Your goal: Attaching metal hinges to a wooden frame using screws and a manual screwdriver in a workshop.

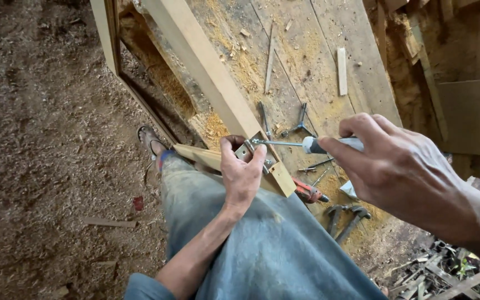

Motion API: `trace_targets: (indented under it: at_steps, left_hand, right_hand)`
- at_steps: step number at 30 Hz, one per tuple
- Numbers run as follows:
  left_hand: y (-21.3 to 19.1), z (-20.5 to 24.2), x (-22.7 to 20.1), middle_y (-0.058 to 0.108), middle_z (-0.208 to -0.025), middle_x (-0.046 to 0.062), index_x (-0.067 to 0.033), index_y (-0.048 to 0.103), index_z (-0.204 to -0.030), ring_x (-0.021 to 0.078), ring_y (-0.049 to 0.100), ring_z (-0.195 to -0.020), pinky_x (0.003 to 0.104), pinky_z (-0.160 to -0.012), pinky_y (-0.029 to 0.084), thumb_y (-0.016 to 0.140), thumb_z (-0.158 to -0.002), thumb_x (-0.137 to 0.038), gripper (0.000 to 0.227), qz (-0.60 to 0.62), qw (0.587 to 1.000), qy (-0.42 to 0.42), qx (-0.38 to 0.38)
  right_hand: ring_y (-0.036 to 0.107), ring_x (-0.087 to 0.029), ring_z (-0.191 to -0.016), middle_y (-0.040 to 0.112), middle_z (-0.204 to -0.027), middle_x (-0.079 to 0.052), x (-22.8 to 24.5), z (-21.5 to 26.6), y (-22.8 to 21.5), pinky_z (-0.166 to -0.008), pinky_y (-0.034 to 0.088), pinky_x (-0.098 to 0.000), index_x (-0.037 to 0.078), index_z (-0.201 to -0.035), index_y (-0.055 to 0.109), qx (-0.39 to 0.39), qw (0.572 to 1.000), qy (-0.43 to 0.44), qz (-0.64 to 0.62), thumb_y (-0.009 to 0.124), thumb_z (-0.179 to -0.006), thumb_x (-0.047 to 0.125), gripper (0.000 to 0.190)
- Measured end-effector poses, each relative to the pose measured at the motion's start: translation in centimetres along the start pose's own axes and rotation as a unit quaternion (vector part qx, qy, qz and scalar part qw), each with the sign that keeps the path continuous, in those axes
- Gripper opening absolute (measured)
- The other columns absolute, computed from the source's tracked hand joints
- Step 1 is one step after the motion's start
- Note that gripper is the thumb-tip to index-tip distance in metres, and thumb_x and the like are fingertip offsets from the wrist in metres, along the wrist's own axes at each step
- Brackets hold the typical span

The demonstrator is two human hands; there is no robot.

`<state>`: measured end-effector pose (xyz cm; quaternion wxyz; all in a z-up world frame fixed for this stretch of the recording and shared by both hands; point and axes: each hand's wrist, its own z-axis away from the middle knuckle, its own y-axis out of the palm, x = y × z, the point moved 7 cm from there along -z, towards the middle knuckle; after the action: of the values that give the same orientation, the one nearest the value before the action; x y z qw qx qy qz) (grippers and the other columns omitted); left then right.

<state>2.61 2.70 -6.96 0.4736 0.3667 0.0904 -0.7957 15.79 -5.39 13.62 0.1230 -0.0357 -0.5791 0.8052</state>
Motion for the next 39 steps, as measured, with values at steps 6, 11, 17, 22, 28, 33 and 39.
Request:
trace_targets:
  at_steps: [6, 11, 17, 22, 28, 33, 39]
  left_hand:
    - [0.1, 0.1, -0.1, 0.068, -0.098, 0.013, -0.0093, 0.047, -0.104, 0.0262, 0.079, -0.087, 0.03, -0.065, 0.066, 0.072, -0.086, -0.011, 0.03, 0.006, 1.0, -0.003, 0.002]
    - [0.1, 0.1, -0.3, 0.072, -0.098, 0.012, -0.0107, 0.047, -0.104, 0.024, 0.081, -0.086, 0.03, -0.061, 0.068, 0.072, -0.086, -0.016, 0.031, -0.034, 0.999, -0.004, 0.002]
    - [0.0, 0.2, -0.3, 0.07, -0.095, 0.01, -0.0097, 0.05, -0.102, 0.02, 0.077, -0.079, 0.029, -0.063, 0.065, 0.072, -0.084, -0.017, 0.03, -0.03, 0.999, -0.007, -0.015]
    - [0.1, 0.2, -0.4, 0.069, -0.095, 0.011, -0.0105, 0.048, -0.105, 0.0238, 0.078, -0.079, 0.03, -0.063, 0.068, 0.072, -0.087, -0.019, 0.032, -0.043, 0.999, 0.019, 0.011]
    - [-0.1, 0.4, -0.9, 0.071, -0.092, 0.006, -0.0133, 0.048, -0.104, 0.0187, 0.077, -0.077, 0.031, -0.065, 0.066, 0.071, -0.087, -0.022, 0.03, -0.082, 0.997, 0.0, 0.005]
    - [-0.2, 0.6, -0.8, 0.068, -0.093, 0.007, -0.0117, 0.049, -0.105, 0.0193, 0.075, -0.077, 0.03, -0.062, 0.067, 0.071, -0.088, -0.02, 0.029, -0.07, 0.997, 0.003, 0.013]
    - [-0.2, 0.4, -0.9, 0.07, -0.096, 0.008, -0.0117, 0.05, -0.105, 0.0208, 0.078, -0.081, 0.03, -0.066, 0.067, 0.072, -0.085, -0.022, 0.031, -0.063, 0.998, -0.001, 0.003]
  right_hand:
    - [0.065, -0.018, -0.067, 0.064, -0.093, -0.004, 0.6, -1.7, -1.4, -0.059, 0.064, -0.0306, 0.009, -0.128, 0.067, 0.021, 0.999, -0.029, 0.013, 0.076, -0.088, 0.02, 0.042]
    - [0.07, -0.017, -0.051, 0.071, -0.082, -0.005, -0.8, -3.0, 0.3, -0.042, 0.064, -0.0305, 0.014, -0.124, 0.064, 0.154, 0.98, 0.065, -0.107, 0.067, -0.094, 0.033, 0.036]
    - [0.064, -0.017, -0.058, 0.058, -0.102, -0.004, -1.7, -2.6, 0.1, -0.048, 0.066, -0.0299, 0.011, -0.111, 0.058, 0.182, 0.98, 0.065, -0.046, 0.072, -0.086, 0.018, 0.03]
    - [0.064, -0.013, -0.039, 0.074, -0.07, 0.001, -2.3, -3.6, 0.1, -0.033, 0.059, -0.0269, 0.027, -0.122, 0.066, 0.257, 0.948, 0.17, -0.086, 0.053, -0.1, 0.043, 0.031]
    - [0.065, -0.02, -0.067, 0.061, -0.104, -0.011, -0.1, -4.4, -2.3, -0.06, 0.065, -0.0279, 0.001, -0.112, 0.061, 0.08, 0.99, -0.012, -0.113, 0.075, -0.085, 0.009, 0.031]
    - [0.068, -0.017, -0.048, 0.071, -0.088, -0.01, -0.4, -4.6, -1.9, -0.04, 0.062, -0.0305, 0.006, -0.123, 0.063, 0.098, 0.987, 0.084, -0.1, 0.07, -0.093, 0.03, 0.04]
    - [0.063, -0.023, -0.085, 0.059, -0.115, -0.013, -0.1, -3.9, -2.2, -0.077, 0.061, -0.0352, 0.0, -0.118, 0.063, 0.05, 0.998, -0.007, -0.042, 0.076, -0.084, 0.016, 0.04]
